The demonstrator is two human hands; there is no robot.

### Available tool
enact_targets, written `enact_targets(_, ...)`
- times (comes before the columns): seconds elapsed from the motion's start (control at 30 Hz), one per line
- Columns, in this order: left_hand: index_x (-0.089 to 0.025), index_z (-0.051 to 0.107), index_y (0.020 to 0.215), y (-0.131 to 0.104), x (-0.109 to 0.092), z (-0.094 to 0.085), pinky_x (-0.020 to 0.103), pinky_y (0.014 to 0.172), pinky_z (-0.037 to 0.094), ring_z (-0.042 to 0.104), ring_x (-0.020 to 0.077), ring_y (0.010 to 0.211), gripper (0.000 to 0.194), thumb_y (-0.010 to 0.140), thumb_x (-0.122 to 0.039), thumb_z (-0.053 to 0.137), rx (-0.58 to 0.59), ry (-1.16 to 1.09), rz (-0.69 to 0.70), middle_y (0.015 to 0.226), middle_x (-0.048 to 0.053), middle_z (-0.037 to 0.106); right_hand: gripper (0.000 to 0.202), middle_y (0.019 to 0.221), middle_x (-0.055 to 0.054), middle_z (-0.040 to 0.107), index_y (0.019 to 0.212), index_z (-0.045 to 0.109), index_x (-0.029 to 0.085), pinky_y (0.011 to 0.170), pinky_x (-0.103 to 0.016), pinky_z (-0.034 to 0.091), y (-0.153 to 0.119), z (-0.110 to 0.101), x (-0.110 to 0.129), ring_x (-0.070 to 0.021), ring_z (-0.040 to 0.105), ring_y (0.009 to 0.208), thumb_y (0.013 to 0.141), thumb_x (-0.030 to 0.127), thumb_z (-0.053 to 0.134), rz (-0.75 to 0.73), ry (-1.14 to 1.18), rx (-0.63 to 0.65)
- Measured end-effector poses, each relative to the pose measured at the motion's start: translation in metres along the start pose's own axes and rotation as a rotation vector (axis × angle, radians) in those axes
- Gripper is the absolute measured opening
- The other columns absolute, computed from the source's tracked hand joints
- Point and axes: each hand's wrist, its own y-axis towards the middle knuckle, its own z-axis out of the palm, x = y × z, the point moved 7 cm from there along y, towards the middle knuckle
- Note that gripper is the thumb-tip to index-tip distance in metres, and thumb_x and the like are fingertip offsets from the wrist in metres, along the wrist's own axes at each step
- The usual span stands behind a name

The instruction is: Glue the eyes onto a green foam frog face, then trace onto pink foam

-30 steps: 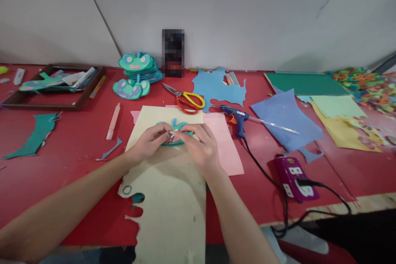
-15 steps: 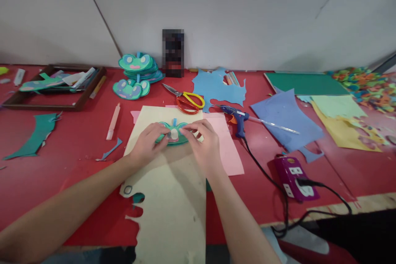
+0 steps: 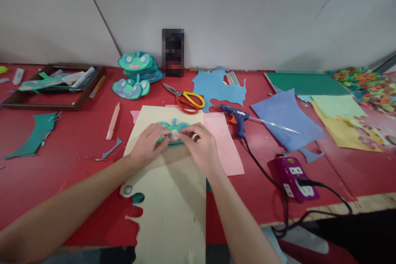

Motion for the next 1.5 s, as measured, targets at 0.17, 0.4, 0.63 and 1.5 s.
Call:
enact_targets(0.17, -0.017, 0.049, 0.088, 0.0, 0.004, 0.002, 0.018, 0.074, 0.032, 0.045, 0.0049, 0.081, 0.008, 0.084, -0.022, 0.045, 0.062, -0.042, -0.07, 0.082, -0.002, 0.052, 0.036, 0.084, -0.001, 0.054, 0.079, 0.059, 0.014, 0.062, -0.01, 0.037, 0.001, -0.004, -0.002, -0.0001, 0.048, 0.073, 0.07, 0.048, 0.053, 0.02, -0.002, -0.028)
enact_targets(0.4, -0.024, 0.045, 0.107, -0.006, 0.029, 0.012, 0.024, 0.089, 0.032, 0.044, 0.0087, 0.102, 0.037, 0.077, -0.045, 0.053, 0.189, 0.024, -0.475, 0.109, -0.004, 0.049, 0.044, 0.089, -0.004, 0.054, 0.088, 0.057, 0.013, 0.067, -0.012, 0.039, 0.007, -0.034, -0.025, -0.0015, 0.048, 0.074, 0.066, 0.052, 0.055, 0.153, 0.089, -0.185)
enact_targets(0.63, -0.021, 0.028, 0.126, -0.012, 0.034, 0.029, 0.038, 0.105, 0.026, 0.037, 0.0184, 0.115, 0.077, 0.066, -0.058, 0.059, 0.374, 0.023, -0.554, 0.122, 0.002, 0.04, 0.047, 0.083, -0.004, 0.053, 0.088, 0.057, 0.012, 0.059, -0.009, 0.034, 0.011, -0.039, -0.037, 0.0003, 0.043, 0.067, 0.064, 0.052, 0.057, 0.207, 0.123, -0.23)
enact_targets(1.5, -0.024, 0.036, 0.12, -0.008, 0.056, 0.03, 0.016, 0.078, 0.048, 0.056, 0.0118, 0.093, 0.055, 0.071, -0.012, 0.056, 0.085, -1.069, -0.805, 0.102, 0.006, 0.053, 0.041, 0.109, -0.001, 0.049, 0.084, 0.062, 0.017, 0.082, -0.015, 0.04, 0.019, -0.017, -0.045, -0.0069, 0.048, 0.099, 0.063, 0.052, 0.058, 0.137, 0.022, -0.02)
